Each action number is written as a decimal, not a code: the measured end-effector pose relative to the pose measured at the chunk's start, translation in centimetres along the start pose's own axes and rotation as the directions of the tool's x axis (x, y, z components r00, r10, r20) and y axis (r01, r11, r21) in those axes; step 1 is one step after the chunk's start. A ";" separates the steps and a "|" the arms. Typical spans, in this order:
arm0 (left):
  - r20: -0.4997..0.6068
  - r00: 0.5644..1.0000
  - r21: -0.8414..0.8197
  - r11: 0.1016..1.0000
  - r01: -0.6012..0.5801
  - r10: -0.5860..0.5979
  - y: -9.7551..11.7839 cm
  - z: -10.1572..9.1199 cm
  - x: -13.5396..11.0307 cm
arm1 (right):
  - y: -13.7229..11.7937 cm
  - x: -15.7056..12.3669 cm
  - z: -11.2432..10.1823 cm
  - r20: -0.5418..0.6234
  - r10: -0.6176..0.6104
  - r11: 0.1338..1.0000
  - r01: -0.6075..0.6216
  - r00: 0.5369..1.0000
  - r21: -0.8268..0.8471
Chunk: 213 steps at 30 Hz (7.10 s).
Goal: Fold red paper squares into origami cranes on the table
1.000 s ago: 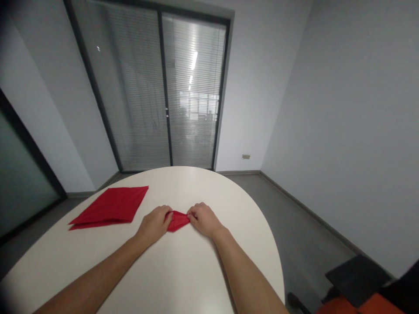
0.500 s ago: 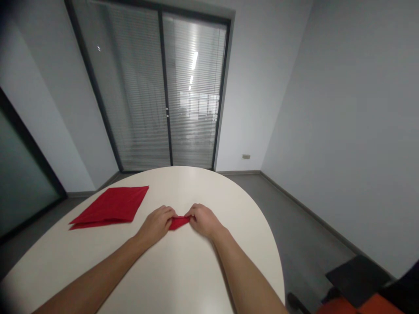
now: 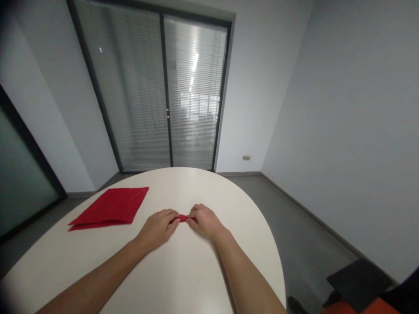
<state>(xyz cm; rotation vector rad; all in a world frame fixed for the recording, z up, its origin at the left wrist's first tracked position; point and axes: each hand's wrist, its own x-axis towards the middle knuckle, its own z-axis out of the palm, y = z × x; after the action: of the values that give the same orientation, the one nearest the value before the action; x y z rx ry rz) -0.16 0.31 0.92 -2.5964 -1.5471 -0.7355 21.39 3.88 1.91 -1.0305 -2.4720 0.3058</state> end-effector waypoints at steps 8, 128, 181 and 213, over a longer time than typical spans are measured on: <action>-0.004 0.995 -0.059 0.993 0.099 -0.099 -0.5 0.4 0.2 | -0.2 0.1 0.2 -0.015 0.012 1.000 -0.012 1.000 0.013; -0.062 0.998 -0.129 0.991 0.022 -0.030 -0.9 1.2 0.1 | -0.5 0.2 0.8 -0.007 0.092 0.996 -0.092 0.996 0.017; -0.112 0.993 -0.139 0.989 -0.051 0.036 -0.3 -0.1 0.0 | 0.2 0.2 1.3 -0.033 0.056 0.938 -0.041 0.998 0.343; 0.046 0.994 -0.088 0.991 -0.097 0.101 -1.1 1.2 -0.6 | 0.1 0.2 0.5 0.025 -0.103 0.993 0.104 0.994 -0.062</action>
<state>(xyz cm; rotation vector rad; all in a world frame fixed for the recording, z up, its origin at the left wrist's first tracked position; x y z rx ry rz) -0.83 0.67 -0.58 -2.7504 -1.4164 -0.7495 21.13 4.03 1.52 -0.9242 -2.5588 0.2079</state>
